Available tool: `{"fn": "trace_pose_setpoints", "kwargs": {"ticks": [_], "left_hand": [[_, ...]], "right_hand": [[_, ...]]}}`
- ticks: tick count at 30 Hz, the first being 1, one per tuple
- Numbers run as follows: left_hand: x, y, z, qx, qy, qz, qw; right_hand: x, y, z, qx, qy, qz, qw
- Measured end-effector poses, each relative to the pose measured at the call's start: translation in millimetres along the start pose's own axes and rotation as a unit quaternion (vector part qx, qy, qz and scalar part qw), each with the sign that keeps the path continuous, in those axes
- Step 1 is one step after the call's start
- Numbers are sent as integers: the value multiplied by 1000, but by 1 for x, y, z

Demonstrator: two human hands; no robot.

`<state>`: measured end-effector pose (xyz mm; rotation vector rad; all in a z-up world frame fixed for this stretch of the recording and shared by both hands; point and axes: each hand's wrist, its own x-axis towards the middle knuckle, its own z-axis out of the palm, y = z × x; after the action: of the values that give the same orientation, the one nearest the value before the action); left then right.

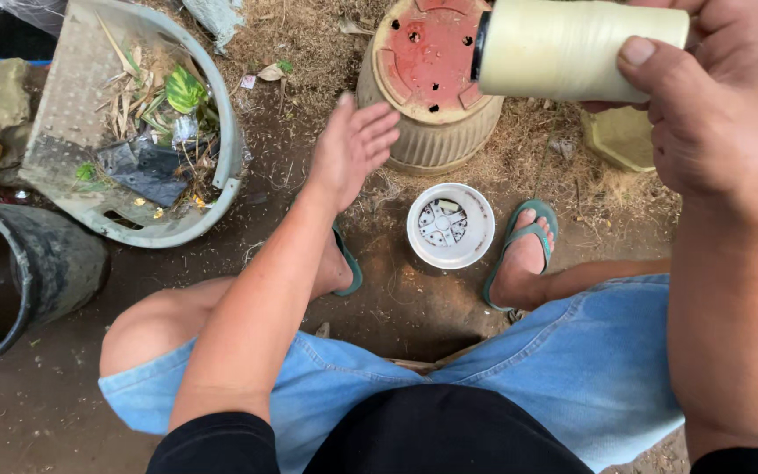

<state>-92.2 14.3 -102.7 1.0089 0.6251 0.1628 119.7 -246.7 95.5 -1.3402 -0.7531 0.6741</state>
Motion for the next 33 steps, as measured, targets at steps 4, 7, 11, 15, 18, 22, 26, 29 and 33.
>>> {"fn": "trace_pose_setpoints", "kwargs": {"ticks": [4, 7, 11, 15, 18, 22, 26, 29, 33], "left_hand": [[-8, 37, 63, 234, -68, 174, 954], [-16, 60, 106, 227, -169, 336, 898], [-31, 75, 142, 29, -248, 203, 947], [-46, 68, 159, 135, -216, 125, 959], [-52, 61, 158, 157, -247, 198, 935], [-35, 75, 140, 264, -254, 370, 854], [-26, 88, 128, 478, -100, 336, 805], [-30, 84, 132, 458, -77, 335, 820], [-38, 75, 140, 367, -196, 288, 863]], "right_hand": [[4, -13, 17, -18, -20, -23, 999], [3, -17, 20, 7, -17, -51, 999], [-10, -1, 4, 42, 4, -78, 996], [-19, 11, -6, 60, 73, -68, 993], [-13, -7, 11, 88, 50, -82, 991], [6, -58, 31, 46, -60, 13, 997], [11, -56, 28, -347, -152, 151, 913], [4, -25, 22, -458, -31, 148, 876], [0, -17, 15, -248, 36, -25, 968]]}}
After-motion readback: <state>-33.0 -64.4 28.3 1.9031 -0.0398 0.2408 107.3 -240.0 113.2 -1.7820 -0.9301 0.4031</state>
